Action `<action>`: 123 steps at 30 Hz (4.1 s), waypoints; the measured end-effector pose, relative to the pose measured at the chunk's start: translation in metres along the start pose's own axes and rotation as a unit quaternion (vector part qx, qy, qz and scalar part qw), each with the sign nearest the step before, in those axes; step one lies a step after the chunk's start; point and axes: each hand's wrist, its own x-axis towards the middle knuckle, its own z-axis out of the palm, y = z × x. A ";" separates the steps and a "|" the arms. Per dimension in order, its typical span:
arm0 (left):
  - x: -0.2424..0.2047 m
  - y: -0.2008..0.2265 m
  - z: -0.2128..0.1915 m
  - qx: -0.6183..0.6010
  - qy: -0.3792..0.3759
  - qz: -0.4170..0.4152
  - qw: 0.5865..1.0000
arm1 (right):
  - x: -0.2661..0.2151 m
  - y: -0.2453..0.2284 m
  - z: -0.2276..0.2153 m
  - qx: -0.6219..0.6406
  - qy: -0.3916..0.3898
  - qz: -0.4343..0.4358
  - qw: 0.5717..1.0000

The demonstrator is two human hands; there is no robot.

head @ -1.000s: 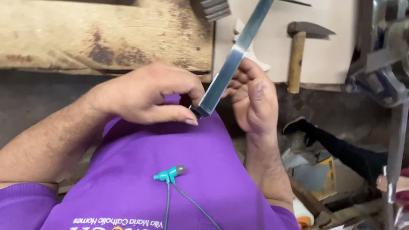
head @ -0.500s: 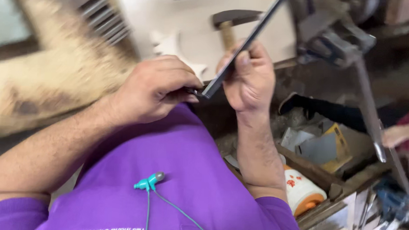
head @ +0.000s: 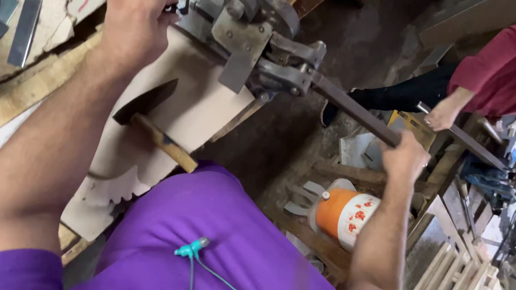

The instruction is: The person uses a hammer to strike a metal strip held against a wooden piece. They repeatedly position the metal strip, strike it with the hammer, and inspect the fit between the metal and the wood.

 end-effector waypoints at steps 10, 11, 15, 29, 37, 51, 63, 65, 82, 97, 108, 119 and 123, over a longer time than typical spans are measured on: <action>0.022 -0.046 0.043 0.052 -0.062 0.014 0.997 | 0.022 0.127 -0.059 -0.033 0.179 -0.057 0.982; 0.019 -0.044 0.044 0.056 -0.054 0.022 0.997 | 0.019 0.134 -0.060 -0.003 0.150 -0.050 0.987; 0.028 -0.053 0.048 0.087 -0.101 0.013 0.991 | 0.036 0.093 -0.012 -0.071 -0.029 0.017 0.997; 0.027 -0.051 0.055 0.106 -0.077 0.009 0.991 | 0.037 0.037 -0.030 -0.054 -0.266 0.150 0.951; 0.030 -0.036 0.053 0.092 -0.036 0.001 0.995 | 0.037 0.041 -0.067 -0.102 -0.223 0.117 0.962; -0.117 0.111 -0.170 -0.333 0.127 -0.290 0.888 | -0.111 -0.249 -0.051 0.397 -0.021 -0.404 0.824; -0.369 0.200 -0.249 -0.605 0.394 -0.361 0.591 | -0.276 -0.442 -0.002 0.188 -0.126 -0.659 0.717; -0.391 0.201 -0.248 -0.598 0.398 -0.382 0.582 | -0.281 -0.429 -0.009 0.214 -0.167 -0.643 0.716; -0.408 0.202 -0.269 -0.656 0.303 -0.377 0.580 | -0.407 -0.427 -0.064 0.411 -0.168 -0.685 0.578; -0.406 0.212 -0.260 -0.627 0.331 -0.360 0.606 | -0.414 -0.423 -0.071 0.382 -0.150 -0.706 0.577; -0.395 0.219 -0.260 -0.559 0.312 -0.362 0.677 | -0.424 -0.419 -0.073 0.379 -0.032 -0.723 0.577; -0.381 0.209 -0.253 -0.599 0.308 -0.374 0.637 | -0.415 -0.413 -0.075 0.380 -0.026 -0.701 0.602; -0.376 0.205 -0.248 -0.624 0.305 -0.368 0.619 | -0.412 -0.411 -0.076 0.384 -0.036 -0.687 0.616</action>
